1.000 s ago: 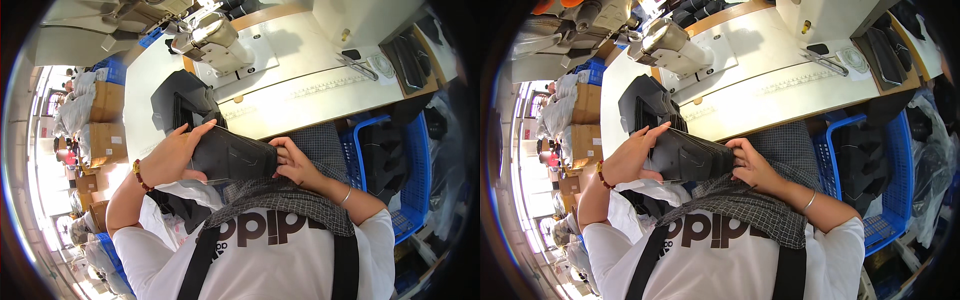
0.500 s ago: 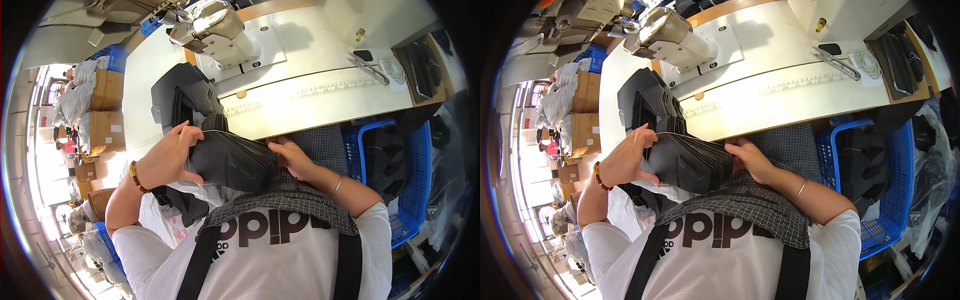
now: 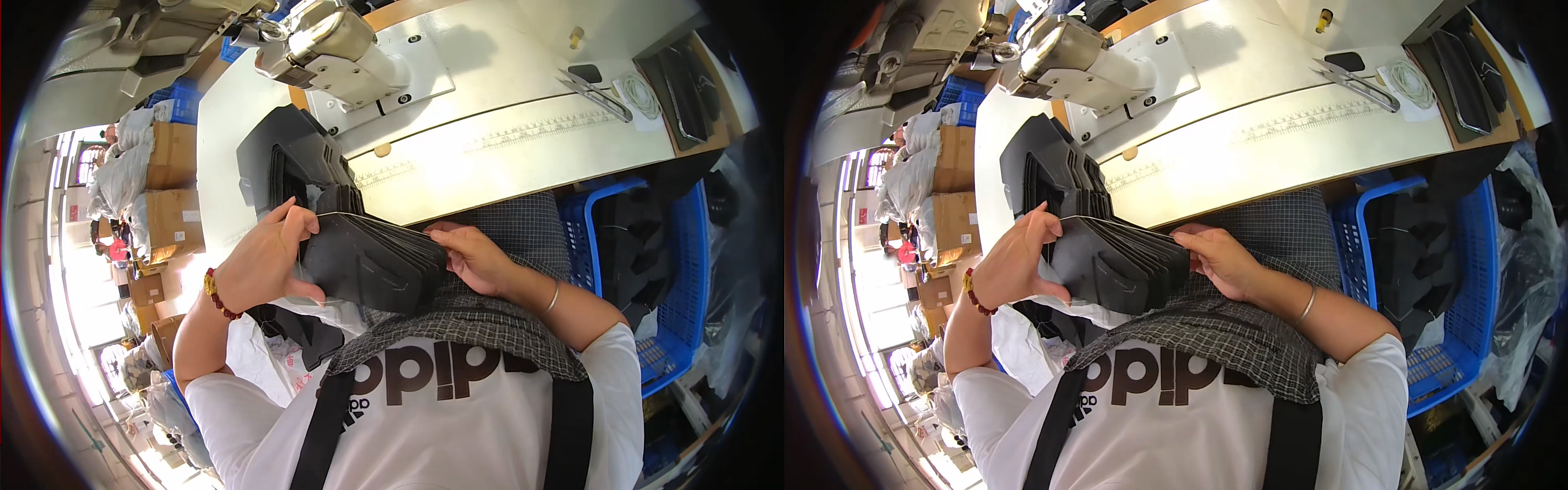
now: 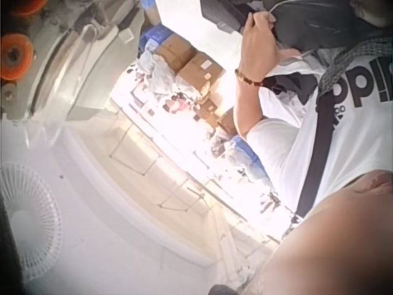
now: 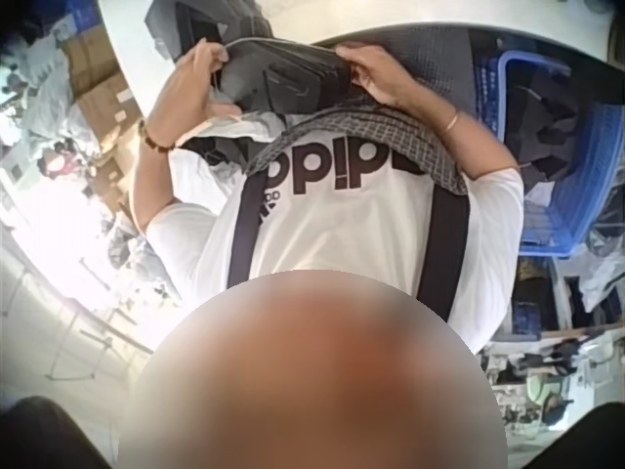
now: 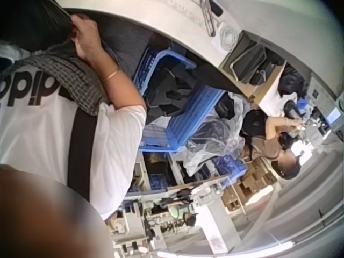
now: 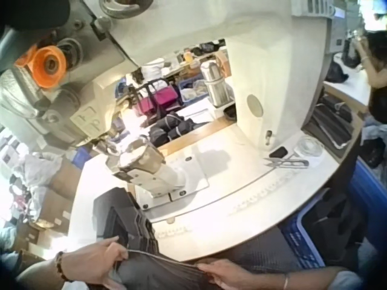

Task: Sew together the upper components of a shoe using an industrial sewing machine.

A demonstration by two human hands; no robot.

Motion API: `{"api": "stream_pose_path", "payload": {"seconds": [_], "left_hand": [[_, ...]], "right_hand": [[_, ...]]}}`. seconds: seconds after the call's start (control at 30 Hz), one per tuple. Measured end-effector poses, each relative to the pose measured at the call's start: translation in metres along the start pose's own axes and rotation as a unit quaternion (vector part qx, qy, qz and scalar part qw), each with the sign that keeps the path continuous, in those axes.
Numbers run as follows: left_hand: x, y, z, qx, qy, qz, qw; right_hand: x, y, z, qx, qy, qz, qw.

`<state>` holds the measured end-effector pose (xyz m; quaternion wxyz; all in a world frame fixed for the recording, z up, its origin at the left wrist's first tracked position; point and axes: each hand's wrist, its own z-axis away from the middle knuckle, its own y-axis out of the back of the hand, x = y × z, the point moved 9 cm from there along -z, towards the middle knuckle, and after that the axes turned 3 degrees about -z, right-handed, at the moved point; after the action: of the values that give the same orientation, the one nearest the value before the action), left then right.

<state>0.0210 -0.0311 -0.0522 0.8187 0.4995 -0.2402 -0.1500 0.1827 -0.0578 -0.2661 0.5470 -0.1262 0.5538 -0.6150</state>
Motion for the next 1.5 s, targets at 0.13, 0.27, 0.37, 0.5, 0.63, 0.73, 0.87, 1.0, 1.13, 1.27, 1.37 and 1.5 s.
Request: {"api": "stream_pose_path", "payload": {"seconds": [0.13,0.27,0.37,0.5,0.63,0.73,0.87,1.0,1.13,1.27,1.37,1.5], "left_hand": [[-0.001,-0.002,0.002,0.002,-0.038,-0.007,0.999],[0.002,0.000,0.001,-0.008,-0.051,-0.013,0.999],[-0.001,0.001,0.001,0.001,-0.047,-0.003,0.999],[-0.005,-0.001,0.002,-0.002,-0.035,0.004,0.999],[-0.002,0.002,0.002,0.004,-0.043,-0.004,0.999],[0.000,-0.001,-0.001,-0.013,-0.036,-0.002,0.999],[0.006,0.000,0.001,-0.016,-0.032,-0.012,0.999],[0.013,0.001,0.005,-0.023,-0.056,-0.036,0.998],[0.018,-0.002,0.012,-0.027,-0.070,-0.054,0.996],[0.016,-0.007,0.013,-0.057,-0.063,-0.032,0.996],[0.015,-0.009,0.010,-0.069,-0.069,-0.019,0.995],[0.020,-0.009,0.013,-0.044,-0.094,-0.022,0.994]], "right_hand": [[0.009,0.001,0.002,-0.004,-0.006,-0.068,0.998],[-0.003,-0.008,0.009,-0.012,0.055,-0.007,0.998],[-0.022,-0.013,0.013,0.024,0.146,0.005,0.989],[-0.028,-0.004,0.012,0.037,0.170,0.061,0.983],[0.008,-0.001,-0.008,-0.035,-0.015,-0.090,0.995],[0.007,-0.023,-0.014,-0.092,-0.069,-0.150,0.982],[0.001,-0.044,-0.023,-0.209,-0.090,-0.084,0.970],[0.005,-0.059,-0.010,-0.164,-0.081,-0.024,0.983],[0.013,-0.064,-0.005,-0.140,-0.074,0.046,0.986],[0.006,-0.062,-0.011,-0.164,-0.029,0.180,0.970],[-0.030,-0.073,-0.012,-0.083,0.215,0.362,0.903],[-0.060,-0.103,-0.013,-0.025,0.301,0.608,0.734]]}}
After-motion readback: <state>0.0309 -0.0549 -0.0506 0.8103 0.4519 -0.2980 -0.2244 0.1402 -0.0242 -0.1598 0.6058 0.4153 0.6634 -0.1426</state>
